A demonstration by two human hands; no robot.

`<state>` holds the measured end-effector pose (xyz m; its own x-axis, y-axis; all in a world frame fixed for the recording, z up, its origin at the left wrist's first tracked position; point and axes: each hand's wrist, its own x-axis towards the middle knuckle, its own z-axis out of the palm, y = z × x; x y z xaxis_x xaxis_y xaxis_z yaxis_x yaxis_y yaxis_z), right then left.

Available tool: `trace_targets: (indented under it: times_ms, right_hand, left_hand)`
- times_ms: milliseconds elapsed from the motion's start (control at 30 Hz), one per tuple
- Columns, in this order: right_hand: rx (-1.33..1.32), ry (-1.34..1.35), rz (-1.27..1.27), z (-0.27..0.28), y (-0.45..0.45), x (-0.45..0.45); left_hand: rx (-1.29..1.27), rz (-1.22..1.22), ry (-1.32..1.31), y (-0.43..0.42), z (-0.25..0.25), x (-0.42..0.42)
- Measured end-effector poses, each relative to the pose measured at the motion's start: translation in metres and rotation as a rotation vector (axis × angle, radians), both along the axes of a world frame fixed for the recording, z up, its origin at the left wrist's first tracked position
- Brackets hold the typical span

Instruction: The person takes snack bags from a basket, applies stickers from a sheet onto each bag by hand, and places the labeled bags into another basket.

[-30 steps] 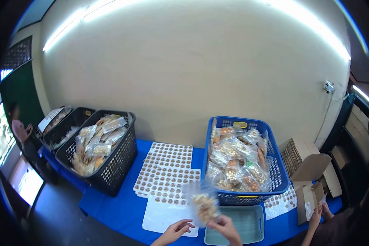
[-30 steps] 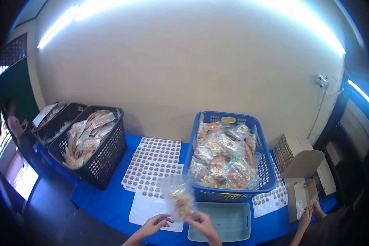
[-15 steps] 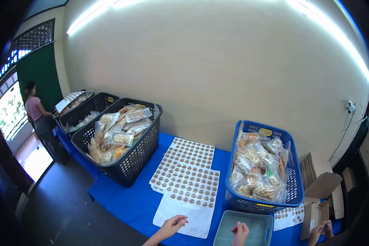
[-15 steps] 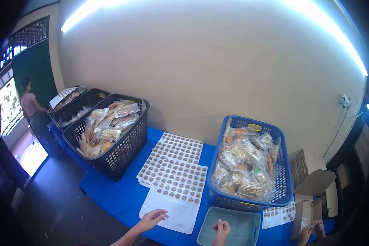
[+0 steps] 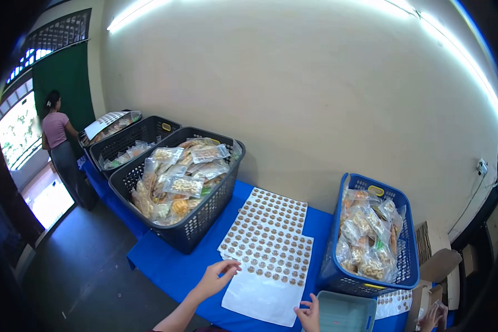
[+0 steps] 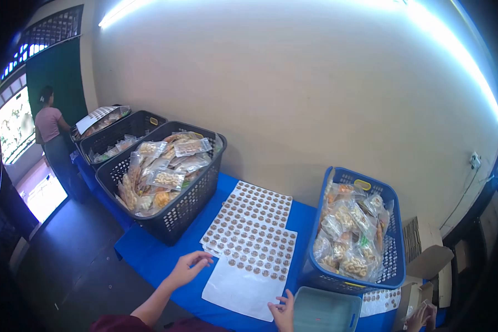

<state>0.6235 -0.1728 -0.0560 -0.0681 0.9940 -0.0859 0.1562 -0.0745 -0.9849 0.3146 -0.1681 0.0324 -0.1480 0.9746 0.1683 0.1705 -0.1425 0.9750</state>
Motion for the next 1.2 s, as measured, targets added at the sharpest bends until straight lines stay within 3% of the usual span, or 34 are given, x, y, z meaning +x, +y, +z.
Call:
trace_targets:
  times_ms: [100, 167, 200, 333, 500, 633, 667, 767, 900, 1033, 1200]
  right_hand:
    - [-0.074, -0.335, 0.151, -0.019, 0.002, -0.027]
    - [-0.105, -0.504, 0.269, -0.064, 0.001, -0.037]
    - [0.003, -0.591, 0.326, -0.103, 0.002, -0.037]
    - [-0.417, -0.732, 0.466, -0.134, -0.006, -0.057]
    - [-0.411, -0.825, 0.456, -0.138, -0.009, -0.072]
    - [-0.441, -0.929, 0.427, -0.175, 0.001, -0.064]
    - [-0.547, -0.831, 0.367, -0.168, 0.002, -0.065]
    - [-0.484, -0.812, 0.322, -0.173, -0.004, -0.06]
    - [-0.437, -0.76, 0.364, -0.13, -0.006, -0.069]
    - [-0.484, -0.752, 0.298, -0.129, -0.004, -0.069]
    - [-0.498, -0.797, 0.248, -0.138, 0.006, -0.07]
  left_hand:
    - [0.149, 0.145, 0.077, 0.0, 0.024, -0.053]
    - [0.191, 0.292, 0.129, -0.004, 0.047, -0.089]
    - [0.235, 0.367, 0.18, -0.005, 0.053, -0.109]
    - [0.335, 0.611, 0.328, -0.009, 0.062, -0.192]
    - [0.342, 0.731, 0.453, -0.01, 0.063, -0.255]
    - [0.293, 0.711, 0.431, 0.009, 0.046, -0.288]
    - [0.223, 0.692, 0.424, 0.016, 0.044, -0.296]
    - [0.132, 0.599, 0.533, 0.044, 0.024, -0.334]
    - [0.013, 0.575, 0.902, 0.068, 0.008, -0.375]
    - [-0.641, 0.424, 1.205, 0.078, -0.004, -0.381]
    - [-0.618, 0.563, 1.254, 0.069, 0.002, -0.367]
